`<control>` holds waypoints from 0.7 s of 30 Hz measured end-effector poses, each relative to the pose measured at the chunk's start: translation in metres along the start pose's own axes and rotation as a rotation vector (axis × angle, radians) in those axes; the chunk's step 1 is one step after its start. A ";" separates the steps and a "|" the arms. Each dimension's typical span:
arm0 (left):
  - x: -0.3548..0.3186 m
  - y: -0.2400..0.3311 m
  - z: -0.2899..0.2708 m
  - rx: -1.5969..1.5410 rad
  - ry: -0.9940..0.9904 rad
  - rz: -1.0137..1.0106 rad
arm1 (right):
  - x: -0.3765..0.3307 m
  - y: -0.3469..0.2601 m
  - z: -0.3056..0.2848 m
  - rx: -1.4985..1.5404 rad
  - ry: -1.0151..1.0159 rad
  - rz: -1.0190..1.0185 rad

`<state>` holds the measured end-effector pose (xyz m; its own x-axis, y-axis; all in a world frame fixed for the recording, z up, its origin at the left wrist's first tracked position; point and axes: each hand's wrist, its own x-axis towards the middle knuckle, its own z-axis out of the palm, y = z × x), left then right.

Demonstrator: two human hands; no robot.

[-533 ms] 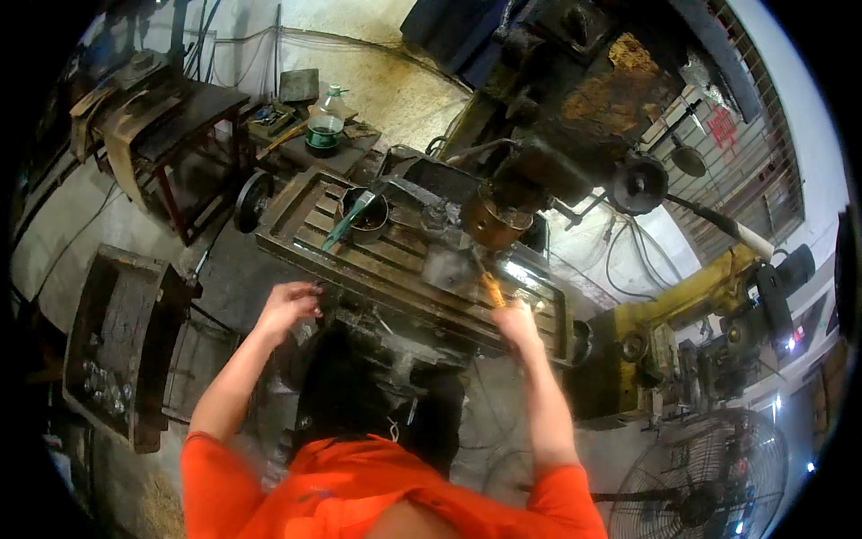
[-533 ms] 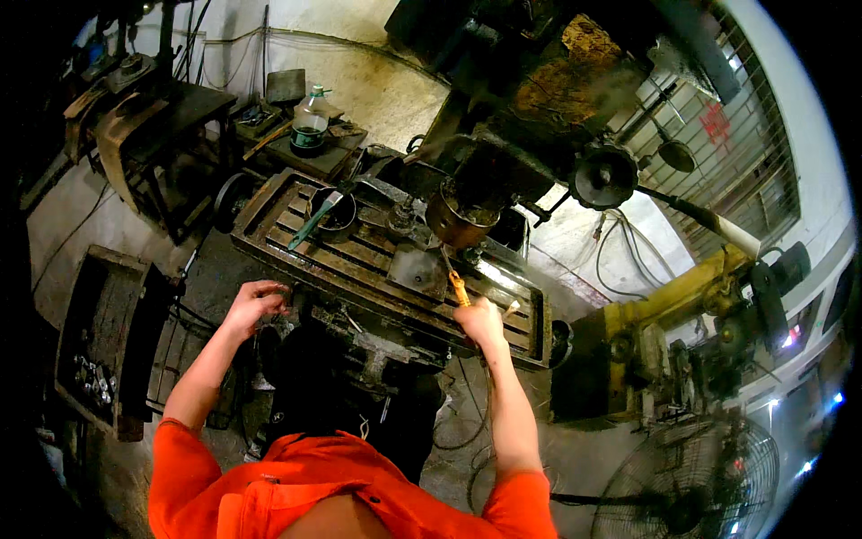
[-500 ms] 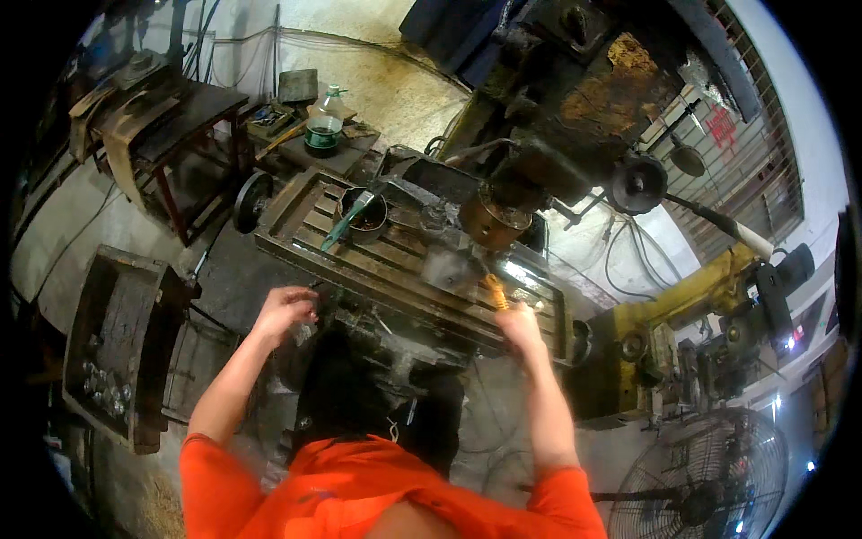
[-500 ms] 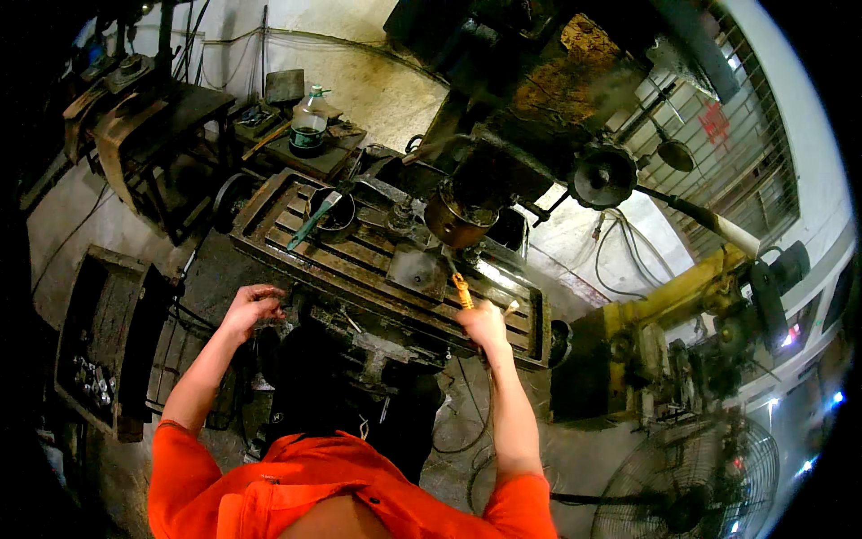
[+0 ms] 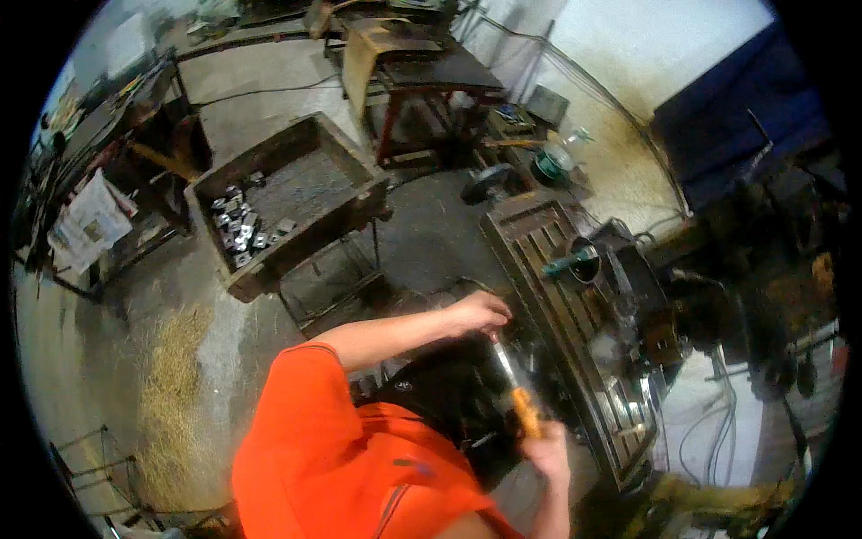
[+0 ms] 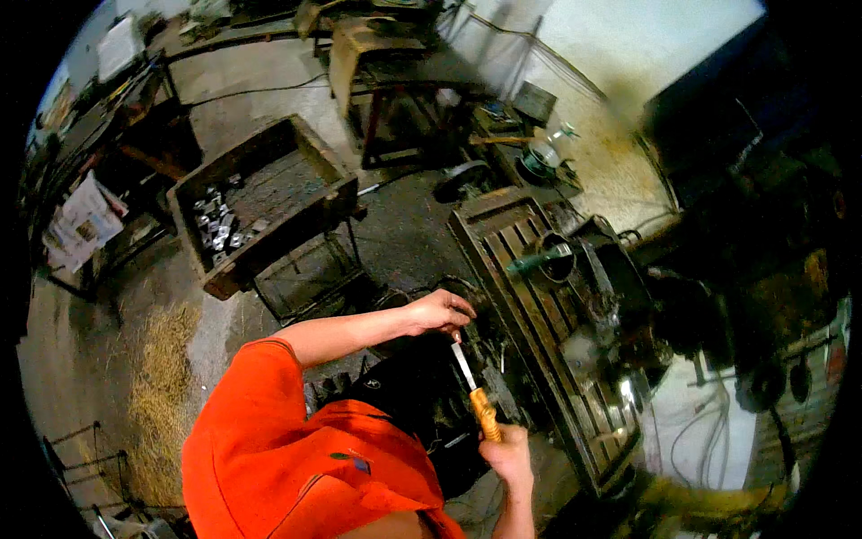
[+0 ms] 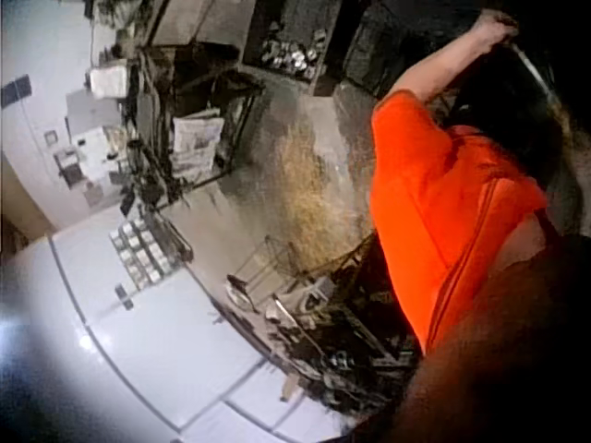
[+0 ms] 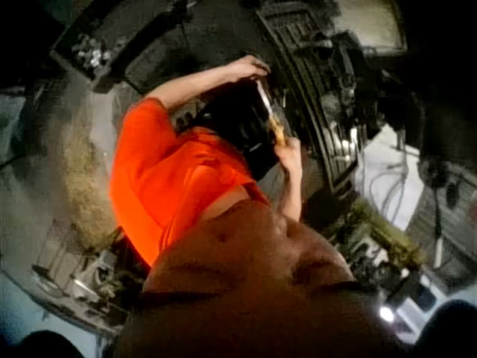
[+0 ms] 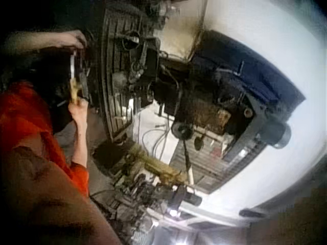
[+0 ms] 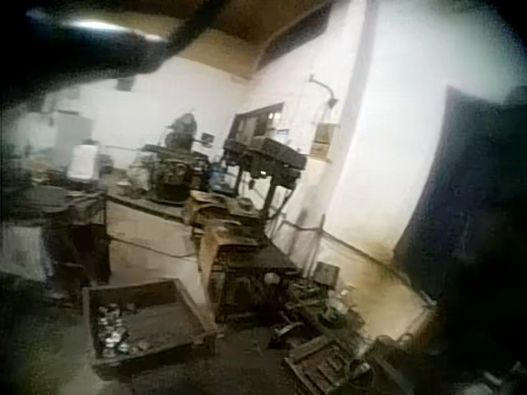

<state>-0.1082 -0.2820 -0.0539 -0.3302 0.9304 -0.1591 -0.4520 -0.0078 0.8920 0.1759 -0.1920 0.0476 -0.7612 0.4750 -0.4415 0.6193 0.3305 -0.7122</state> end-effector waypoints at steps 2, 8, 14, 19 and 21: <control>-0.026 0.030 -0.016 0.070 0.074 0.033 | 0.003 -0.030 0.000 -0.135 -0.175 -0.030; -0.138 0.111 -0.156 0.686 0.730 0.397 | 0.017 -0.016 -0.006 -0.014 -0.053 -0.139; -0.256 0.100 -0.367 1.052 1.490 -0.074 | 0.032 -0.009 0.011 0.040 -0.044 -0.098; -0.251 0.115 -0.372 1.035 1.666 -0.579 | 0.037 -0.021 0.019 -0.161 -0.045 -0.145; -0.237 0.115 -0.385 1.098 1.665 -0.608 | 0.039 -0.028 0.024 -0.165 -0.025 -0.101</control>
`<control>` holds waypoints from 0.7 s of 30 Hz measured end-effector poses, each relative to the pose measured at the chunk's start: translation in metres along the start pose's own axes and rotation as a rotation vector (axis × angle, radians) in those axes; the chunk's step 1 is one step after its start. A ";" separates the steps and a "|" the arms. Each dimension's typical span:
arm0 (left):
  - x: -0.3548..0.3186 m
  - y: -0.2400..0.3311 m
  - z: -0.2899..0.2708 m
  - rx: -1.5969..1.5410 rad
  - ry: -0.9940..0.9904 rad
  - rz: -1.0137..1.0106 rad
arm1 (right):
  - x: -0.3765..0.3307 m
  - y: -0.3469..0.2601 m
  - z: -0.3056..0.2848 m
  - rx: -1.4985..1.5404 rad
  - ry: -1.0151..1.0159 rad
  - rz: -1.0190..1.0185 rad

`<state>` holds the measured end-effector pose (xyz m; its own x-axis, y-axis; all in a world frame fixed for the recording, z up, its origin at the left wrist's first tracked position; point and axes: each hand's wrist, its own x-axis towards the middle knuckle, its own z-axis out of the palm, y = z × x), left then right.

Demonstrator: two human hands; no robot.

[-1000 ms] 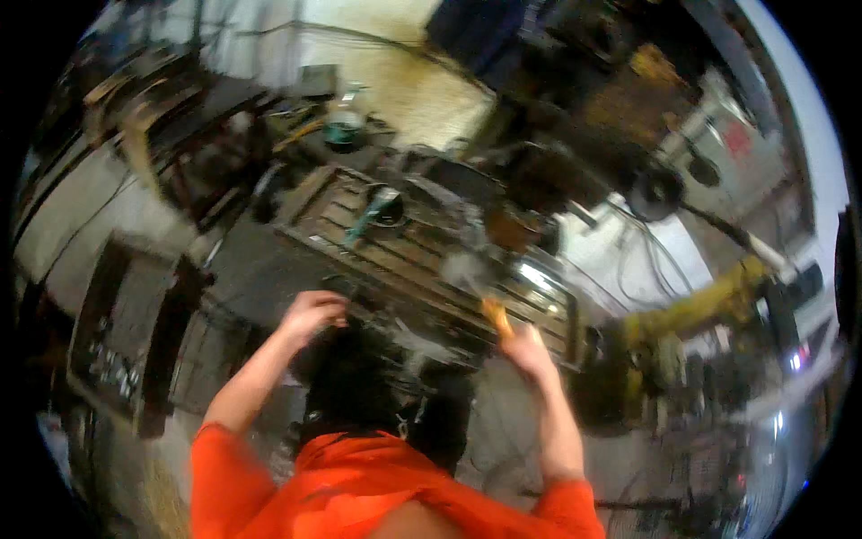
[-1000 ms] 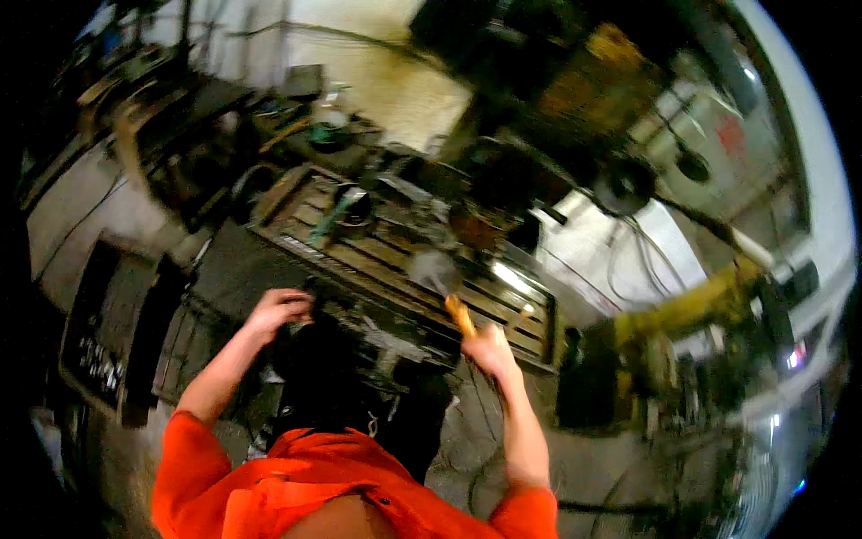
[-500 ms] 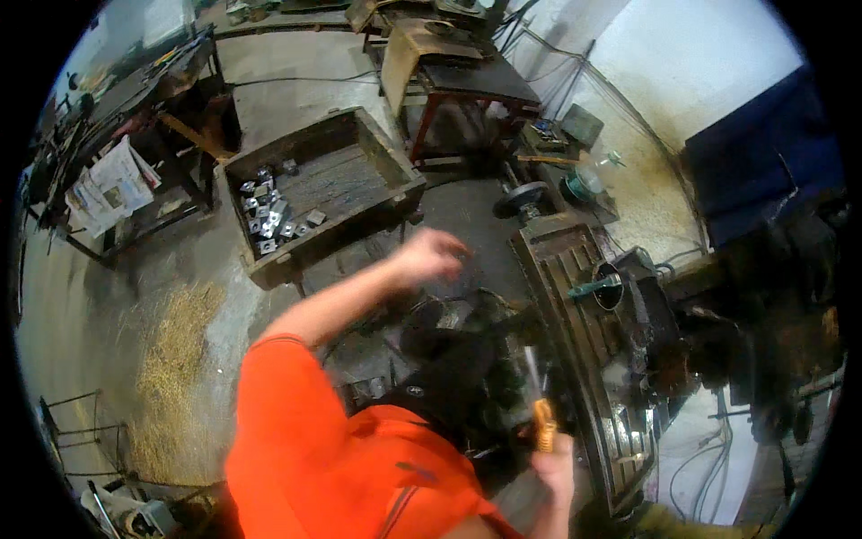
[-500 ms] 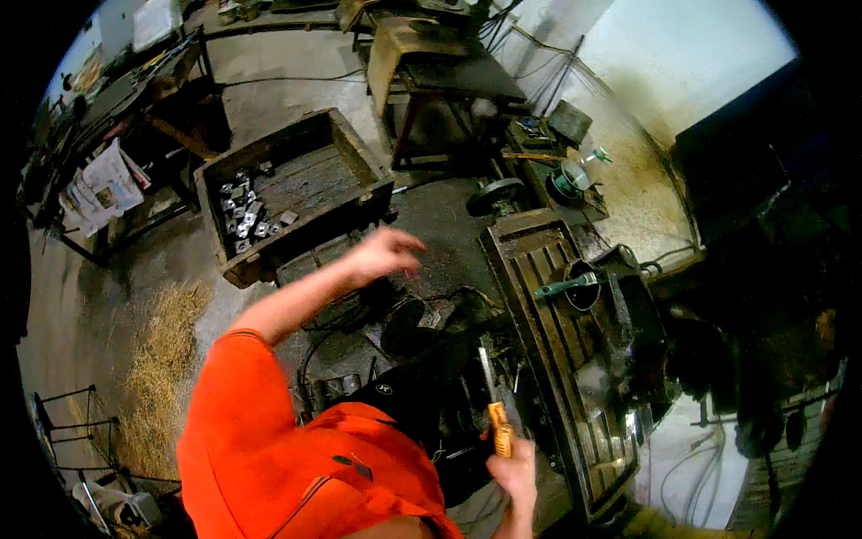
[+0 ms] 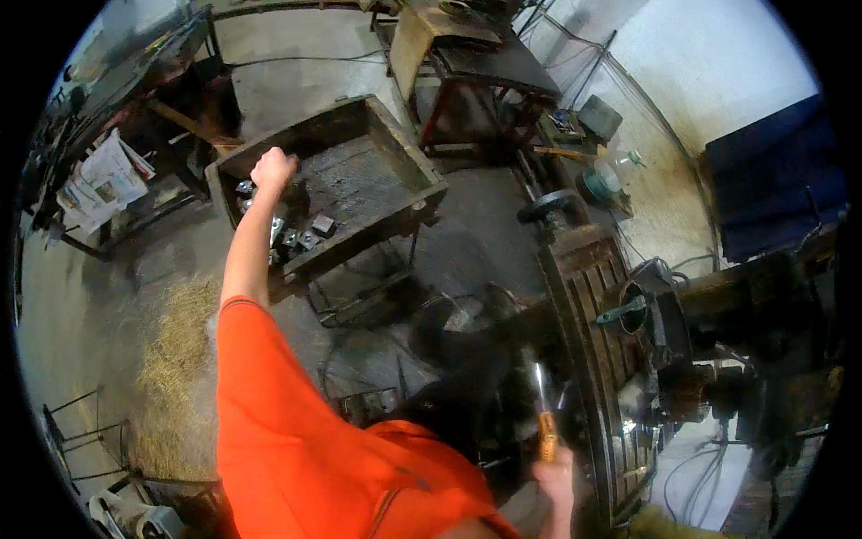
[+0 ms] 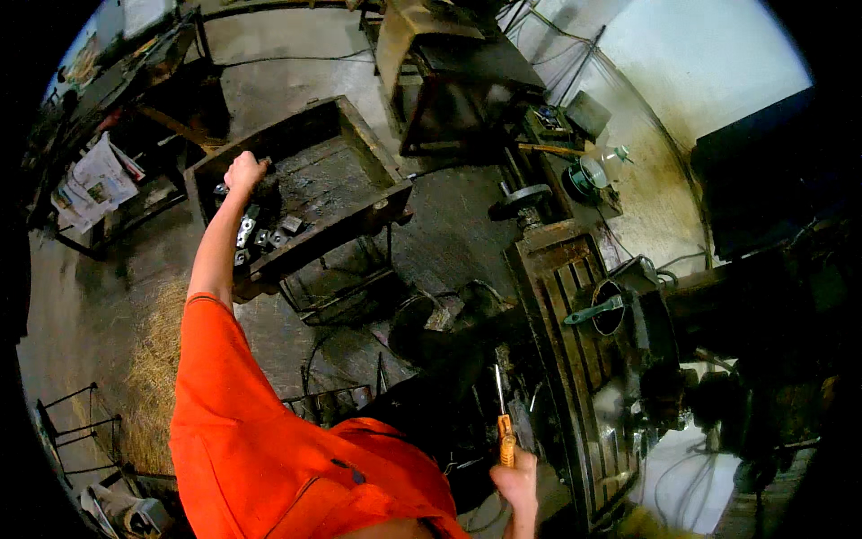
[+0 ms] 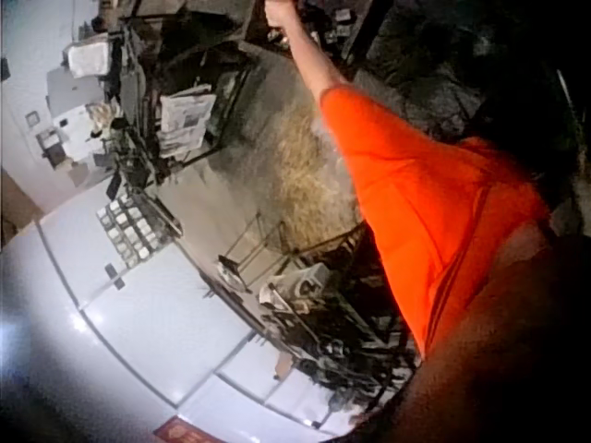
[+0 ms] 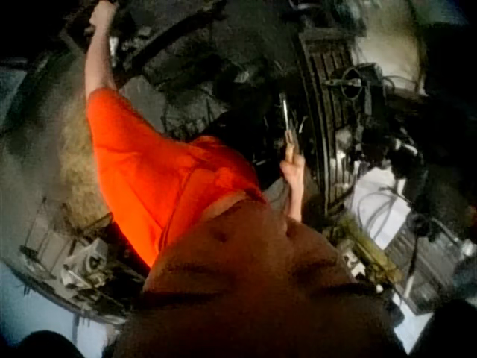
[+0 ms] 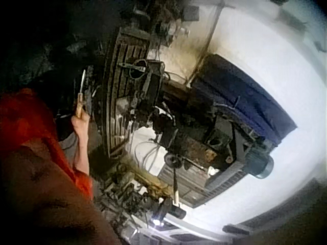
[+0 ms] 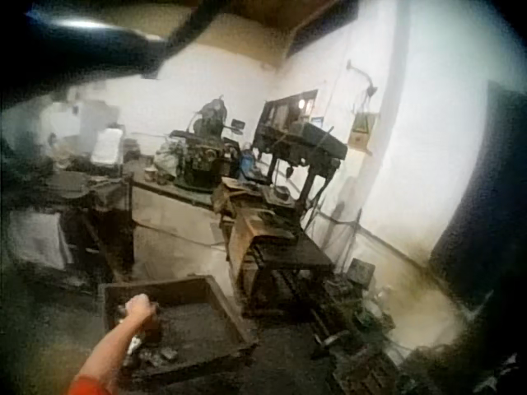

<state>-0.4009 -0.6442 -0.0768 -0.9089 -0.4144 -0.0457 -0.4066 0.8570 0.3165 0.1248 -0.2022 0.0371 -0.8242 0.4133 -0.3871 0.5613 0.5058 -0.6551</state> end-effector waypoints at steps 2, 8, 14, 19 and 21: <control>0.003 0.015 0.005 0.052 -0.002 -0.001 | 0.002 -0.010 0.007 0.072 0.035 0.077; 0.021 0.020 0.031 0.129 0.018 0.056 | 0.008 0.001 0.006 -0.019 0.014 0.064; 0.015 0.022 0.031 0.024 0.054 -0.065 | 0.008 -0.010 0.007 -0.034 0.008 0.073; 0.001 0.021 0.018 0.078 0.063 0.070 | 0.005 -0.022 0.004 -0.092 0.031 -0.012; 0.003 0.017 0.023 -0.335 -0.065 0.090 | 0.003 -0.025 0.002 -0.129 0.055 -0.047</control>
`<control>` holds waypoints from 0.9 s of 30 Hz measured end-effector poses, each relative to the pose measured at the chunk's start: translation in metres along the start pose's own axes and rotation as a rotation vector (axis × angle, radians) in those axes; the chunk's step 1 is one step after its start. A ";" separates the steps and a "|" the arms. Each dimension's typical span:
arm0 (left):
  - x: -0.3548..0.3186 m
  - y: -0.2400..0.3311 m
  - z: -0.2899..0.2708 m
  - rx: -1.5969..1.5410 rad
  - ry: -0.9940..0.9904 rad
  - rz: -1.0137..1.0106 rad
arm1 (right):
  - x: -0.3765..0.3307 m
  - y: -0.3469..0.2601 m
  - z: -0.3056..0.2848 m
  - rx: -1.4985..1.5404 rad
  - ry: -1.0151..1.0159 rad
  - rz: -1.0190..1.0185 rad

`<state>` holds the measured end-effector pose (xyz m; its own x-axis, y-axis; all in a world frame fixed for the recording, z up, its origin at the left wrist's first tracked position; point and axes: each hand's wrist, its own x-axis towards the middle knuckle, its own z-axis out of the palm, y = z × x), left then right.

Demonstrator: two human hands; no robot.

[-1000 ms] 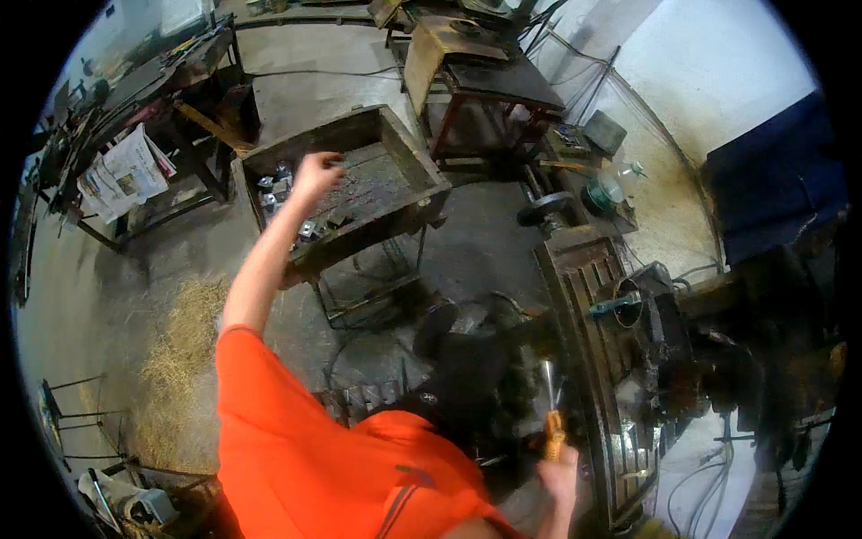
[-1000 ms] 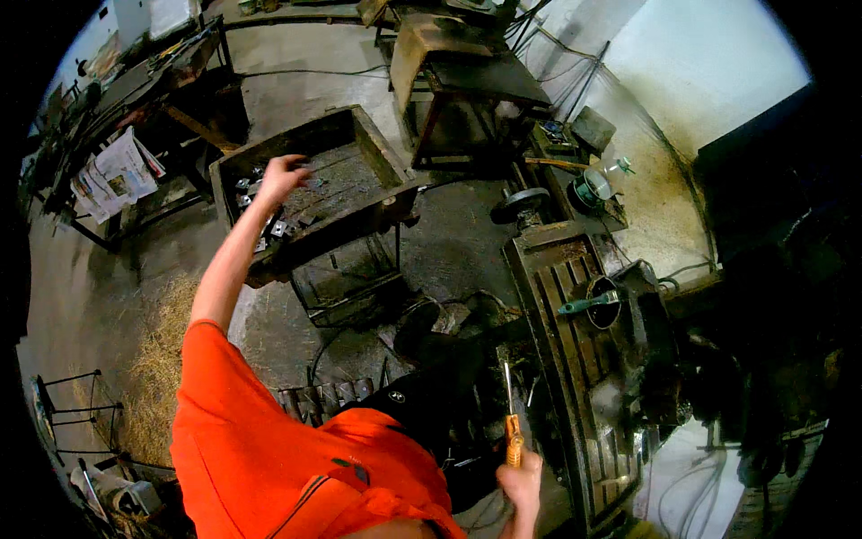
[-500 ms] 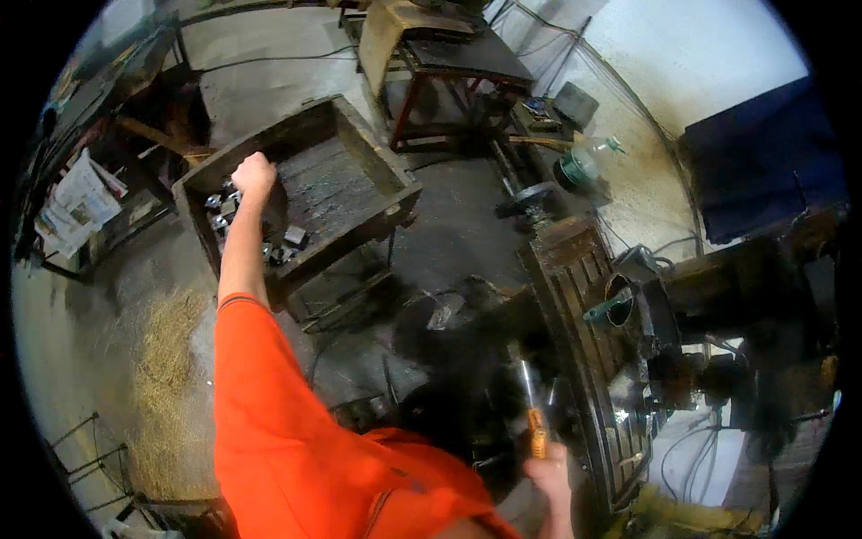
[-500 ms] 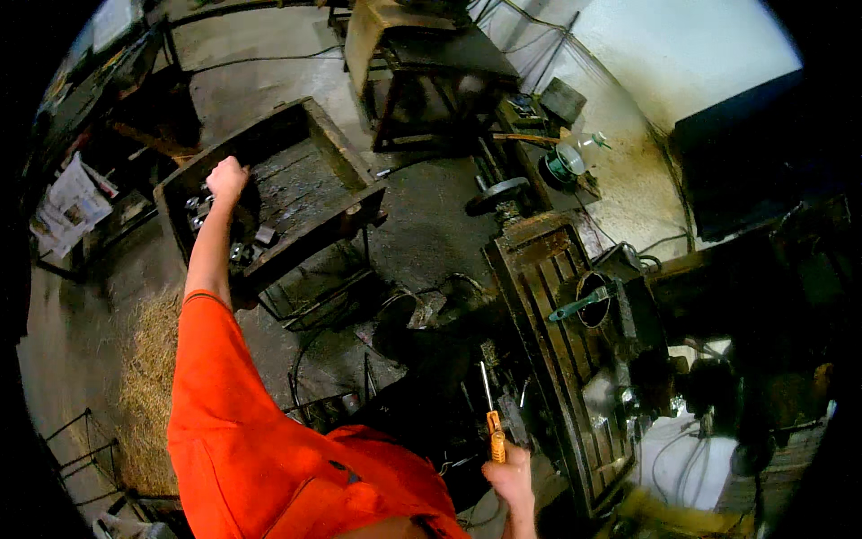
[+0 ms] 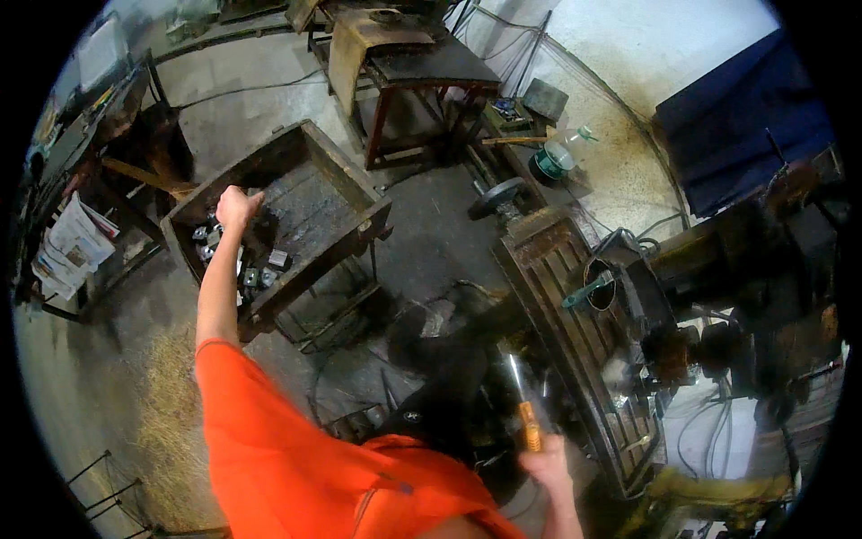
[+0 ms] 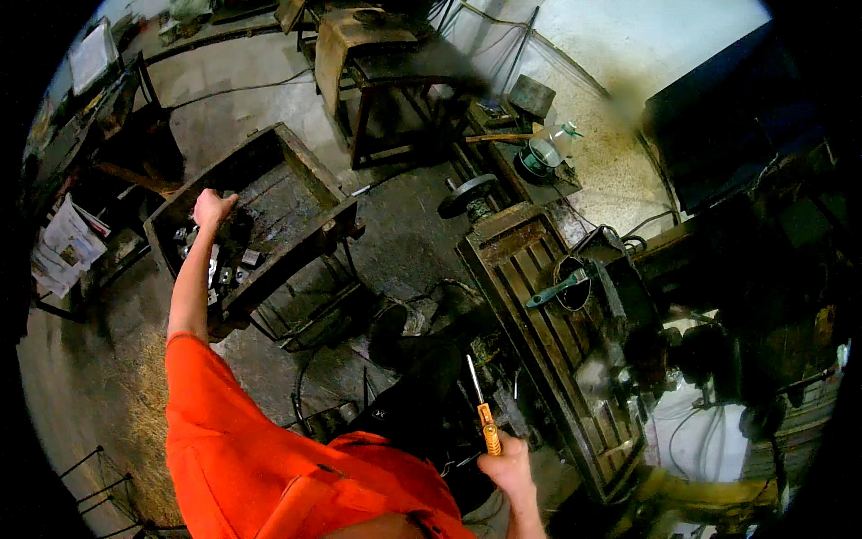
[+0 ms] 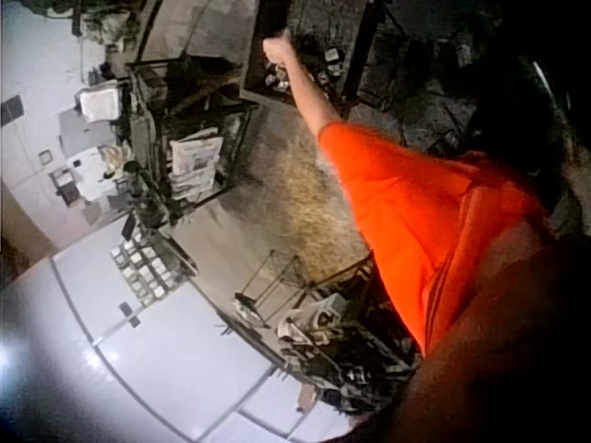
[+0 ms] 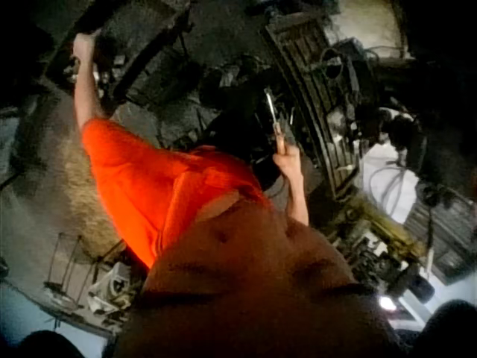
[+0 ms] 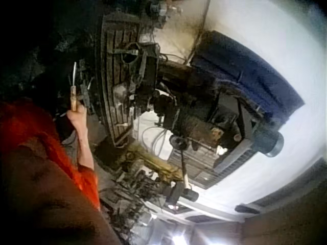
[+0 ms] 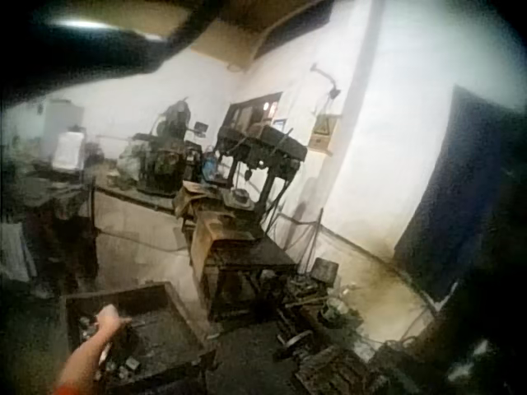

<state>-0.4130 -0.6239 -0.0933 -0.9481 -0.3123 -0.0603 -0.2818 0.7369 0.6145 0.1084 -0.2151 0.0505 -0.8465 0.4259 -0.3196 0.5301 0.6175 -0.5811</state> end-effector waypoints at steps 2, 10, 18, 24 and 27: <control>0.001 -0.003 0.000 -0.414 -0.113 0.021 | 0.001 0.005 -0.002 0.025 -0.048 0.043; -0.182 0.165 -0.009 -1.477 -1.016 0.206 | 0.017 -0.045 -0.010 0.014 -0.054 -0.220; -0.313 0.232 0.078 -1.177 -1.435 0.167 | 0.016 -0.019 -0.034 0.048 0.107 -0.136; -0.353 0.252 0.101 -1.027 -1.663 0.124 | 0.005 0.049 -0.033 -0.033 0.200 -0.255; -0.377 0.260 0.100 -0.932 -1.566 0.184 | -0.008 0.054 -0.043 0.086 0.178 -0.155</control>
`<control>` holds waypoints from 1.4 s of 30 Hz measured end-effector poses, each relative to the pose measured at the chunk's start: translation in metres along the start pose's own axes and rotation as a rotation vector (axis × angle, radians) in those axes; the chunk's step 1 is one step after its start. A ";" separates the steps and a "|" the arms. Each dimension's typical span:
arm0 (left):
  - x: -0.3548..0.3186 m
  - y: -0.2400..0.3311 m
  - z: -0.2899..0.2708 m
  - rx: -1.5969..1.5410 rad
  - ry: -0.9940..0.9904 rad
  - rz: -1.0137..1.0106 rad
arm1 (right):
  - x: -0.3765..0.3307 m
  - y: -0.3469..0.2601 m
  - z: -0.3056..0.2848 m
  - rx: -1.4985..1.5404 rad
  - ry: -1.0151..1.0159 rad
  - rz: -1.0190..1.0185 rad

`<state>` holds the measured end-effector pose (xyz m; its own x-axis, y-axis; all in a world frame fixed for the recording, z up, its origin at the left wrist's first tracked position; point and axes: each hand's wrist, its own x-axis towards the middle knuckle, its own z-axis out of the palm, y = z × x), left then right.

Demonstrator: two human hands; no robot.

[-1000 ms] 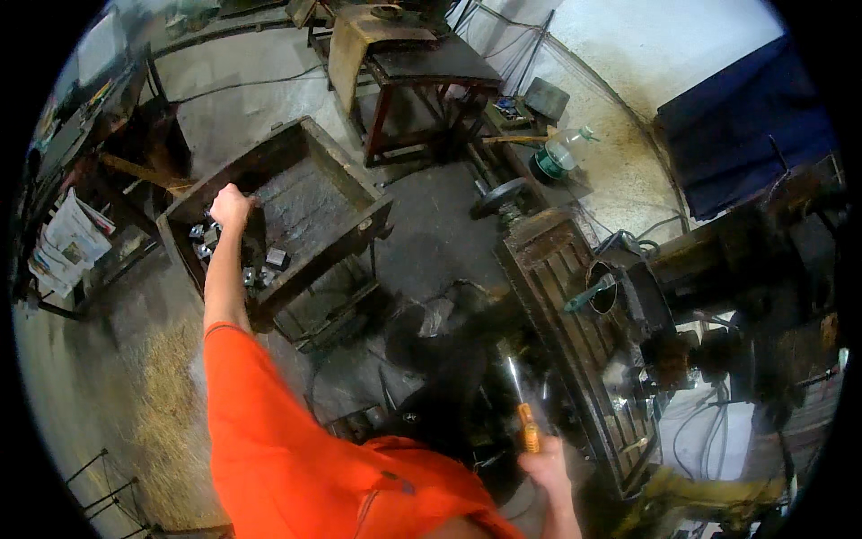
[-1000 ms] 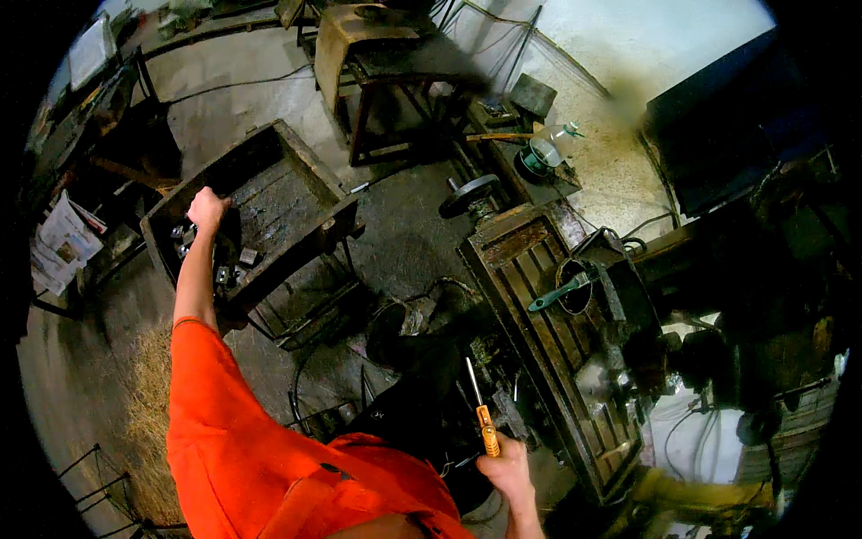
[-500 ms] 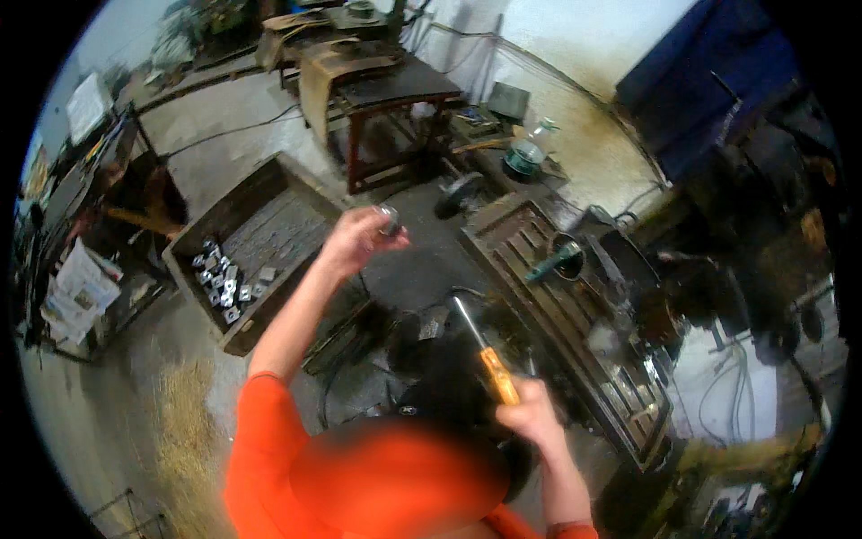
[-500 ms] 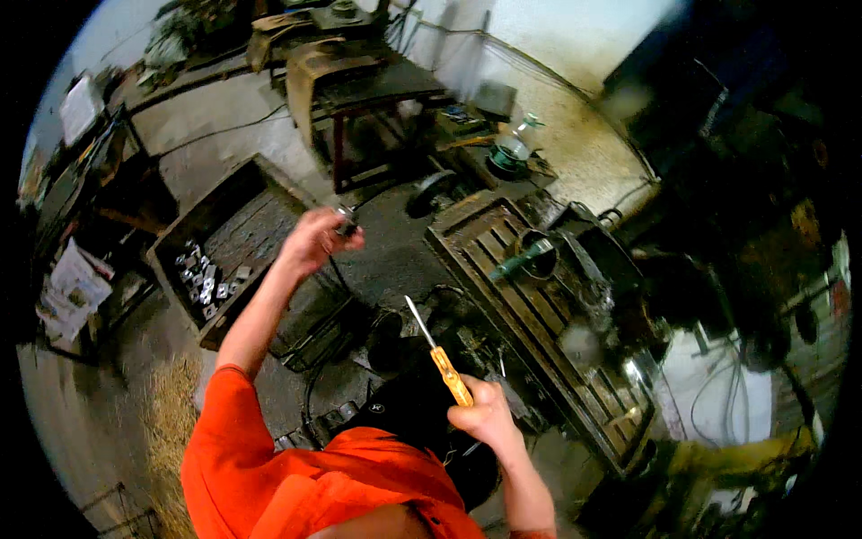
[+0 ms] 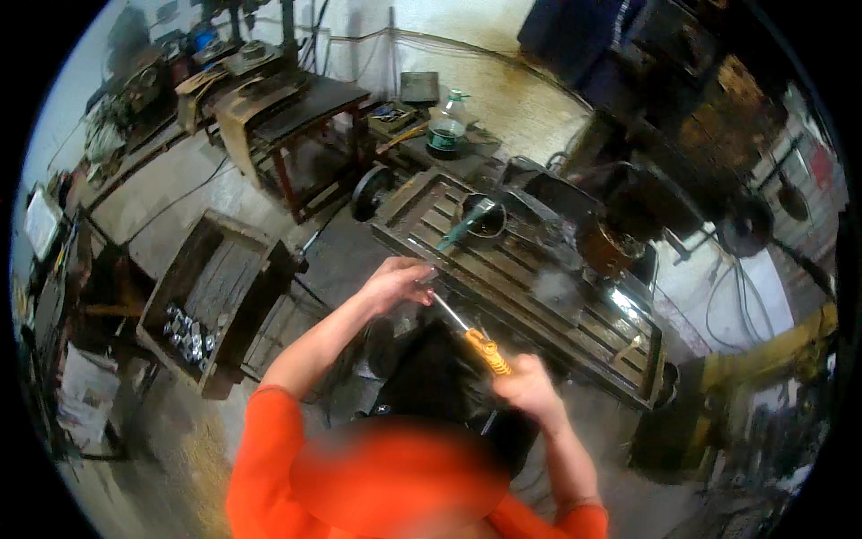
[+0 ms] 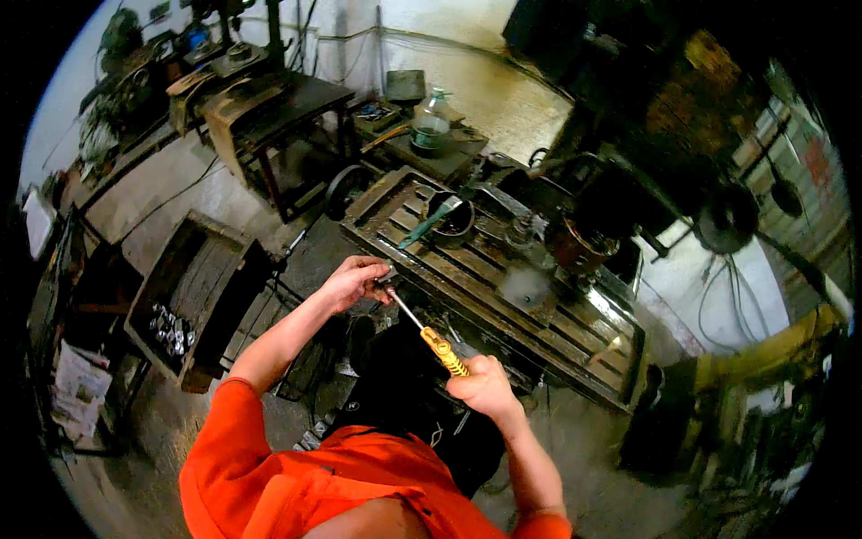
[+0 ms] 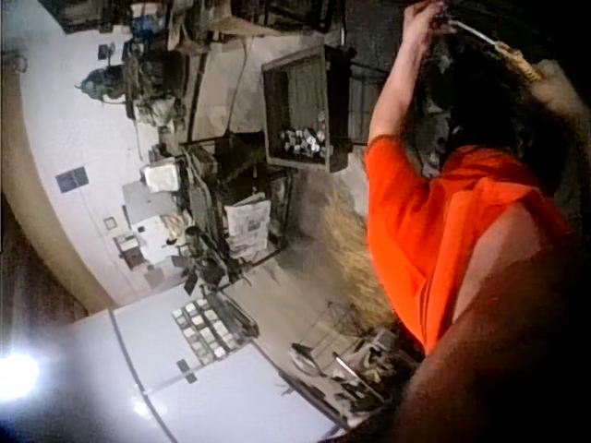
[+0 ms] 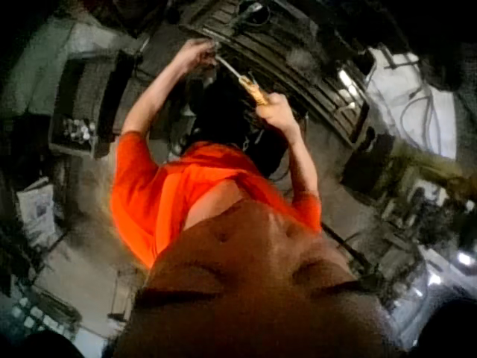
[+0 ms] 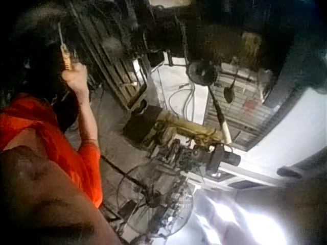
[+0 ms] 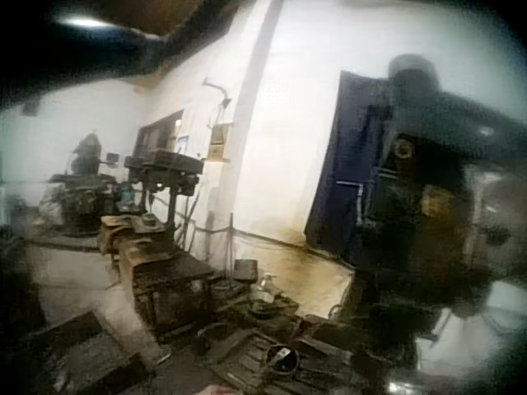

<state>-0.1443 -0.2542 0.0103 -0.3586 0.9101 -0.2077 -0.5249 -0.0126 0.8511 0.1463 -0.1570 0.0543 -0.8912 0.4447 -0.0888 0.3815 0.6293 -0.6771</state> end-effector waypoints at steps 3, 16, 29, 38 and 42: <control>0.007 0.001 0.009 0.042 -0.040 -0.037 | -0.015 0.010 -0.005 0.124 0.041 0.042; 0.095 -0.040 0.149 0.334 -0.331 -0.129 | -0.112 0.066 -0.048 0.221 0.278 0.400; 0.134 -0.037 0.205 1.206 -0.185 0.072 | -0.083 0.091 -0.106 -0.043 0.452 0.587; 0.118 -0.041 0.203 1.722 -0.111 0.467 | -0.006 0.119 -0.125 0.154 0.374 0.537; 0.123 -0.049 0.198 1.735 -0.092 0.492 | -0.026 0.102 -0.130 0.287 0.439 0.498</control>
<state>-0.0098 -0.0598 0.0389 -0.1445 0.9755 0.1658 0.9452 0.0866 0.3147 0.2401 -0.0213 0.0831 -0.4247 0.8880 -0.1765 0.5835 0.1195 -0.8033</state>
